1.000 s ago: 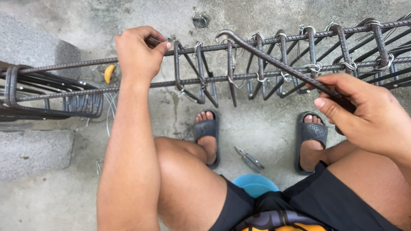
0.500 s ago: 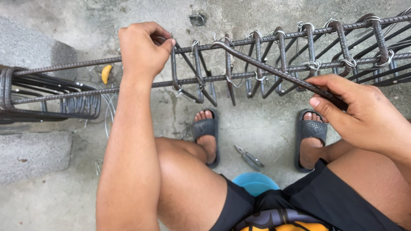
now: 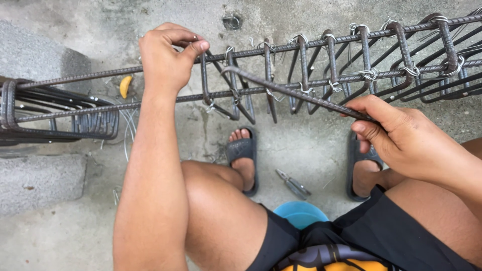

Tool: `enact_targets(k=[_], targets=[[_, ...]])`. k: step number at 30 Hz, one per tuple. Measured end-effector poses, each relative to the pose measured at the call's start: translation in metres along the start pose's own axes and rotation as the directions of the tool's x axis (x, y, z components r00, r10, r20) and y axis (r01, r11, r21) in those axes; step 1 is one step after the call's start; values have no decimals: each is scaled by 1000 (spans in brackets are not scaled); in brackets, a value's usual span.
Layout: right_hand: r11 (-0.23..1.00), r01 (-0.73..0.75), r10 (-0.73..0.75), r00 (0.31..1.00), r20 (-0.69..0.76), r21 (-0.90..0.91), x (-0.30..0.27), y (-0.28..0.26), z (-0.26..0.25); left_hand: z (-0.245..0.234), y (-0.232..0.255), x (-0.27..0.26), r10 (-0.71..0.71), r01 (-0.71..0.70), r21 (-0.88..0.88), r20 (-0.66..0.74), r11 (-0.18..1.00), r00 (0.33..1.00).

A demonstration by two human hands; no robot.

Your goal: Tying rebar stirrups to longitudinal bars using wire and a manual twisting tool

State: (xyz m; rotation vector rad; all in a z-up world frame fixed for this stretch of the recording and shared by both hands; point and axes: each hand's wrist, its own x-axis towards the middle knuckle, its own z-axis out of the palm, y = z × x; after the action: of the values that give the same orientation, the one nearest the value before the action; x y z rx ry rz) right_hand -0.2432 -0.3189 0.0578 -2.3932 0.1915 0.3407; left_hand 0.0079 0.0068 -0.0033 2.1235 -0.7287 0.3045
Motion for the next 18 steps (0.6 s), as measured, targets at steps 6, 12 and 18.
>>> enact_targets(k=[6, 12, 18], targets=[[983, 29, -46, 995, -92, -184, 2, -7, -2, 4, 6, 0, -24, 25, 30, -22, 999, 999], [994, -78, 74, 996, -58, -81, 8, -13, 1, 3, 13, 0, 119, -120, 77, 15, 990, 993], [999, -29, 27, 996, -80, -22, 7, -12, 3, -1, 8, -1, 111, -117, 88, 69, 989, 991]])
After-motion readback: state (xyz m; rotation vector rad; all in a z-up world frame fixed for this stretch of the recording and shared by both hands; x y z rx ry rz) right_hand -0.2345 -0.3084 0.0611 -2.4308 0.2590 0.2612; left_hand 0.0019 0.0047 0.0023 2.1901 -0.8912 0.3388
